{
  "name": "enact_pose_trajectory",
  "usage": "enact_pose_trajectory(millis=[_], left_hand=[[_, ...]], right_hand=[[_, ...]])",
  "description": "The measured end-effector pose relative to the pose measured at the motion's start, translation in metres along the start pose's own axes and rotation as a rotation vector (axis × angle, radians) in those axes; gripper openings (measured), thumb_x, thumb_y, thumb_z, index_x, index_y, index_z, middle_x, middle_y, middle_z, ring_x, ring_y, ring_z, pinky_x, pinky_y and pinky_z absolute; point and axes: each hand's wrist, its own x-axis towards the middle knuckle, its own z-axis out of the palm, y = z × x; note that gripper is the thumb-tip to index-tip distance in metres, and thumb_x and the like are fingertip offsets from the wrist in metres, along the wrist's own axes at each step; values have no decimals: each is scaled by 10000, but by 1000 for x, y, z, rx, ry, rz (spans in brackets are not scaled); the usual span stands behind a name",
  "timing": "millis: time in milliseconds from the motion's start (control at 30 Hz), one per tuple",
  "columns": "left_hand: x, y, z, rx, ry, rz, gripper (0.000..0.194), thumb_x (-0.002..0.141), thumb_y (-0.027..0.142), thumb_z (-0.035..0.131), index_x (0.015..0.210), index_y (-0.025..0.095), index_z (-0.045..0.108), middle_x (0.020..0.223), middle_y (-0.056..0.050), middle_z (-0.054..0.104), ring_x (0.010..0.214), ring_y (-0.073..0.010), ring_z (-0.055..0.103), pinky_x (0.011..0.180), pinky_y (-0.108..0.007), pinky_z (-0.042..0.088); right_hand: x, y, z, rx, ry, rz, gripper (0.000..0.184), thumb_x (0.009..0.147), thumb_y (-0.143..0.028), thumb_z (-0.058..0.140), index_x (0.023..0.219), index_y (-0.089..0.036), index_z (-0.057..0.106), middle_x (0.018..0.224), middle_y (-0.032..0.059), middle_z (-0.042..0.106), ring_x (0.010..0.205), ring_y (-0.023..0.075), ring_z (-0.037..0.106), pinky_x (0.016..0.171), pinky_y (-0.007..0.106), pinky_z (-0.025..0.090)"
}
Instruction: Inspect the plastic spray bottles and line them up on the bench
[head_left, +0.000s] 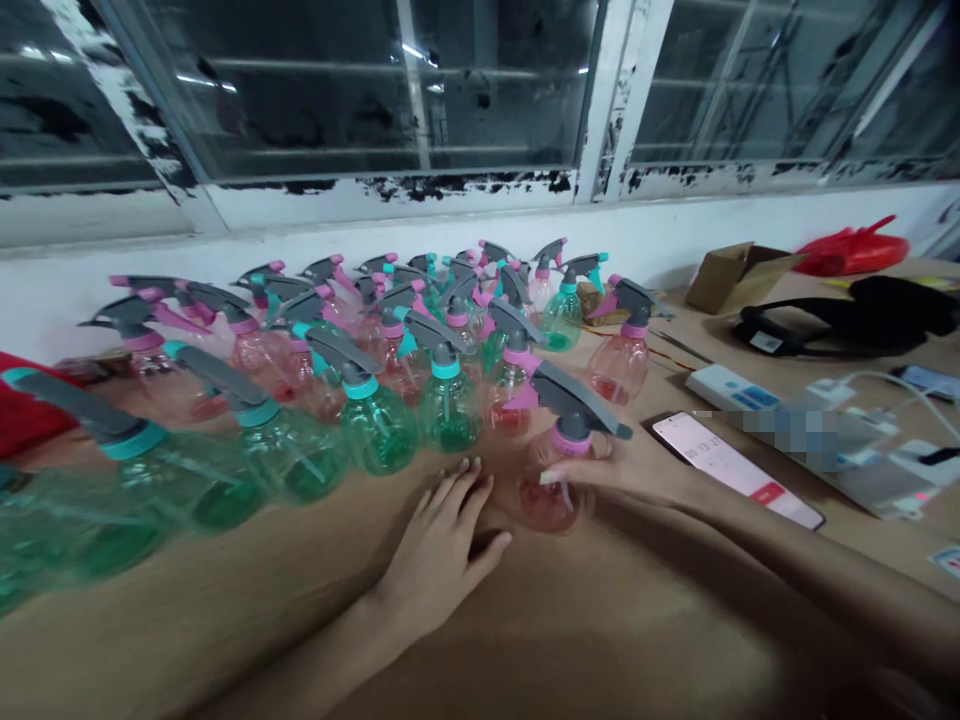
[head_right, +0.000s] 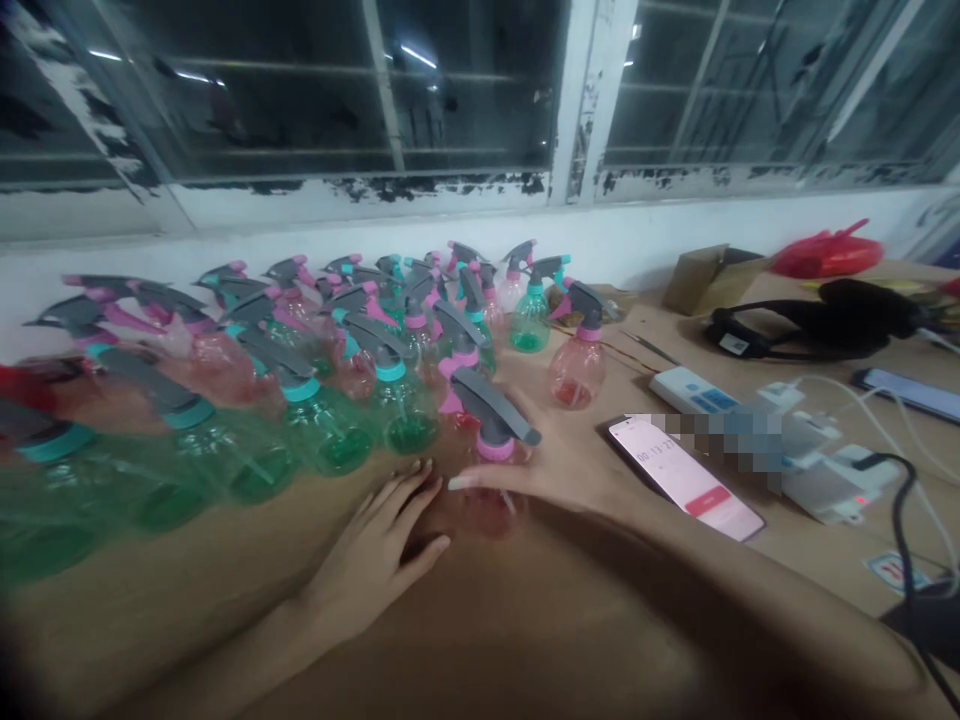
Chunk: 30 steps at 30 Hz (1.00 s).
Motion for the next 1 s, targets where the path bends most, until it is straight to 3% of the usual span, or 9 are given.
enact_pose_trajectory(millis=[100,233,533,667,800,1000], left_hand=[[1,0,-1,10,-2,-2,504,916,425,486,1290,87,482,1380,-166,453,1259,-307,418,990,-466,380],[0,0,-2,24,22,4,478,926,427,458,1283,110,490,1390,-151,446,1278,-297,401,998,-463,375],[-7,11,5,58,83,77,439,925,368,471,1287,119,483,1388,-153,449,1276,-302,410,998,-487,386],[-5,12,7,60,116,88,433,921,358,483,1295,139,473,1395,-144,443,1270,-305,420,985,-496,402],[-4,19,7,57,112,106,449,914,340,500,1316,147,452,1408,-136,428,1274,-304,416,982,-483,416],[-3,36,10,52,79,161,502,889,326,534,1346,153,418,1439,-139,380,1282,-302,405,969,-460,438]], right_hand=[[-3,-3,-4,-140,-5,-14,451,713,-501,682,1087,-258,618,968,48,710,846,276,669,818,466,512],[-4,-2,-16,-246,82,-76,441,735,-537,647,1050,-230,611,1010,87,694,902,296,650,810,465,501],[20,41,-47,-278,208,-71,412,755,-510,633,1004,-184,604,909,94,687,788,261,651,691,383,513],[40,49,-43,-303,251,-66,409,789,-500,591,1035,-175,569,1001,133,673,897,299,632,759,419,488],[57,57,-34,-316,280,-31,474,807,-521,551,1103,-154,504,980,145,671,862,304,635,734,418,481],[76,69,-27,-328,294,36,475,789,-597,521,974,-160,534,876,154,672,791,336,646,677,425,471]])
